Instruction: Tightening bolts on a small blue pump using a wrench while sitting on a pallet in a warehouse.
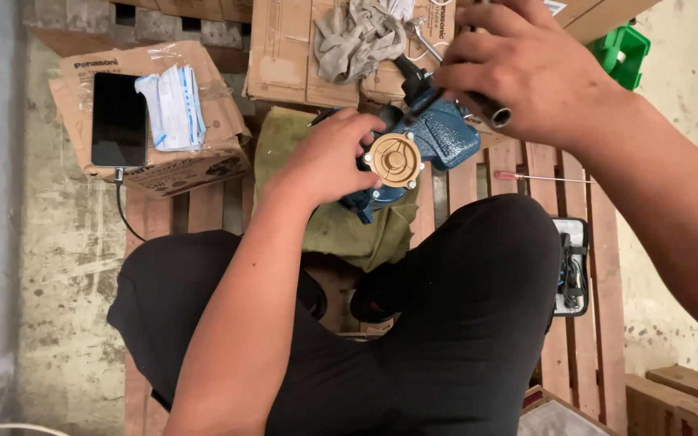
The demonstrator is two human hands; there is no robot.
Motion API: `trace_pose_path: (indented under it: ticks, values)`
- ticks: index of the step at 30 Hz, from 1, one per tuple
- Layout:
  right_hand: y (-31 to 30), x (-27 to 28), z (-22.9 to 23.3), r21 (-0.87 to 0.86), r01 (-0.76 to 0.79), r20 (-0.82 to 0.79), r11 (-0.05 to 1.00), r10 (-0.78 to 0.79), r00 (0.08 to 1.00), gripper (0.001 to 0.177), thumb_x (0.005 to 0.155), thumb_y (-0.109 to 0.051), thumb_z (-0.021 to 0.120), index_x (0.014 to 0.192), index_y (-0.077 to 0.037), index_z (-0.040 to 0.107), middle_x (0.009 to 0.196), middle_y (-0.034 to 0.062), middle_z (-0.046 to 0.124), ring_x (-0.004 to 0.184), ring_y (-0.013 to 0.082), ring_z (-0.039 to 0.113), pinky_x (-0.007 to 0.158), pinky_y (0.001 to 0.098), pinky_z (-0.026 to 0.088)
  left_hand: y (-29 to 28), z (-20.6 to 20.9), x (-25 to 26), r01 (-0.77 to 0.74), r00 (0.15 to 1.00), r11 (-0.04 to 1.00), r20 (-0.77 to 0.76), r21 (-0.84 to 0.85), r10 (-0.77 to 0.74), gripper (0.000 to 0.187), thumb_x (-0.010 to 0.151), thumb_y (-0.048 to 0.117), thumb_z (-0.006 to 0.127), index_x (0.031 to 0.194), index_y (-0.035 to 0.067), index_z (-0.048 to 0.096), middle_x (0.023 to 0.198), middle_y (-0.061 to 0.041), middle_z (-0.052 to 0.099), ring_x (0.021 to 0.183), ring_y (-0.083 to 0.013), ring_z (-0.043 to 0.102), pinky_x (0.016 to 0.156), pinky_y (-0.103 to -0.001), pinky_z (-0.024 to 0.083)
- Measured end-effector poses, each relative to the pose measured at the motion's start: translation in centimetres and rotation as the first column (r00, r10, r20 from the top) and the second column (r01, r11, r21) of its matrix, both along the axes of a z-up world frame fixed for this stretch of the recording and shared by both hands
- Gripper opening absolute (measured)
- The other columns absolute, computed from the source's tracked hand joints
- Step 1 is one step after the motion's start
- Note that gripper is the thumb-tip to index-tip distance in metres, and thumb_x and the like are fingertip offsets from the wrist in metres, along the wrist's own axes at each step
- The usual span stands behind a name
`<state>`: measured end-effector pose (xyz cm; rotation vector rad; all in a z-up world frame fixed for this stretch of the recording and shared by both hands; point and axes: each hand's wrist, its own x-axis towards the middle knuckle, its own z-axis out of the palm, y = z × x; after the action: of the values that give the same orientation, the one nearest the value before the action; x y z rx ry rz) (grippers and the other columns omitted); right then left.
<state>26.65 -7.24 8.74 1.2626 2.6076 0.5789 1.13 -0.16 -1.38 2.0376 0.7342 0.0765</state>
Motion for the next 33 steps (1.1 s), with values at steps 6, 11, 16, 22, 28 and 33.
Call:
trace_pose_path:
  ticks: [6,11,16,22,28,33]
  values:
    - [-1.2,2.5,-2.5,-0.128,0.141,0.099,0.982,-0.129,0.987,0.084,0.052,-0.019,0.086,0.134,-0.029,0.07,0.135,-0.0036,0.068,0.145,0.0292,0.052,0.122,0.0485,0.033,-0.5,-0.3,1.0,0.039,0.999,0.999,0.003,0.021,-0.039,0.075,0.07,0.029,0.095,0.133,0.016,0.057,0.12,-0.003,0.05,0.112,-0.027,0.057,0.086,-0.045,0.051]
    - [-1.1,2.3,-3.0,-0.073,0.063,0.091,0.995,-0.056,0.994,0.071,0.058,-0.012,0.079,0.127,-0.028,0.071,0.133,-0.0027,0.068,0.146,0.0304,0.053,0.124,0.0499,0.031,-0.5,-0.1,1.2,0.042,0.999,0.999,-0.007,0.028,-0.042,0.076,0.07,0.029,0.096,0.134,0.015,0.056,0.121,-0.005,0.049,0.111,-0.0265,0.058,0.083,-0.045,0.053]
    - [-1.2,1.5,-2.1,-0.072,0.072,0.05,0.995,-0.068,0.996,0.051,0.078,-0.013,0.075,0.127,-0.027,0.073,0.132,-0.0022,0.071,0.145,0.0322,0.055,0.123,0.0505,0.034,-0.5,-0.1,1.2,0.037,0.999,0.999,-0.022,0.026,-0.036,0.078,0.068,0.028,0.097,0.134,0.015,0.056,0.122,-0.005,0.049,0.112,-0.0274,0.058,0.083,-0.046,0.053]
    - [-1.3,0.0,-2.0,-0.005,0.014,0.186,1.0,-0.013,0.982,0.041,0.09,-0.023,0.067,0.13,-0.033,0.069,0.135,-0.0039,0.068,0.15,0.0295,0.051,0.131,0.0504,0.029,-0.5,-0.3,1.4,0.037,0.999,0.999,-0.009,0.038,-0.037,0.078,0.067,0.029,0.098,0.131,0.016,0.057,0.12,-0.005,0.049,0.112,-0.0275,0.058,0.082,-0.045,0.052]
    - [-0.7,-2.0,-1.7,-0.091,-0.197,0.281,0.976,0.215,0.935,0.042,0.081,-0.026,0.071,0.118,-0.044,0.068,0.148,-0.0078,0.063,0.163,0.0323,0.03,0.136,0.0564,0.008,-0.6,-0.7,1.5,0.045,0.998,0.996,0.034,0.074,-0.048,0.081,0.067,0.029,0.097,0.135,0.013,0.057,0.121,-0.006,0.049,0.116,-0.0296,0.057,0.087,-0.047,0.05]
    - [-0.2,-2.1,-2.3,-0.049,-0.181,0.234,0.982,0.188,0.954,0.051,0.088,-0.012,0.062,0.137,-0.021,0.064,0.141,-0.0089,0.065,0.158,0.0254,0.04,0.137,0.0525,0.015,-0.6,-0.7,1.3,0.047,0.999,0.993,0.005,0.106,-0.048,0.08,0.07,0.032,0.096,0.137,0.013,0.055,0.124,-0.006,0.051,0.116,-0.0292,0.057,0.088,-0.047,0.051]
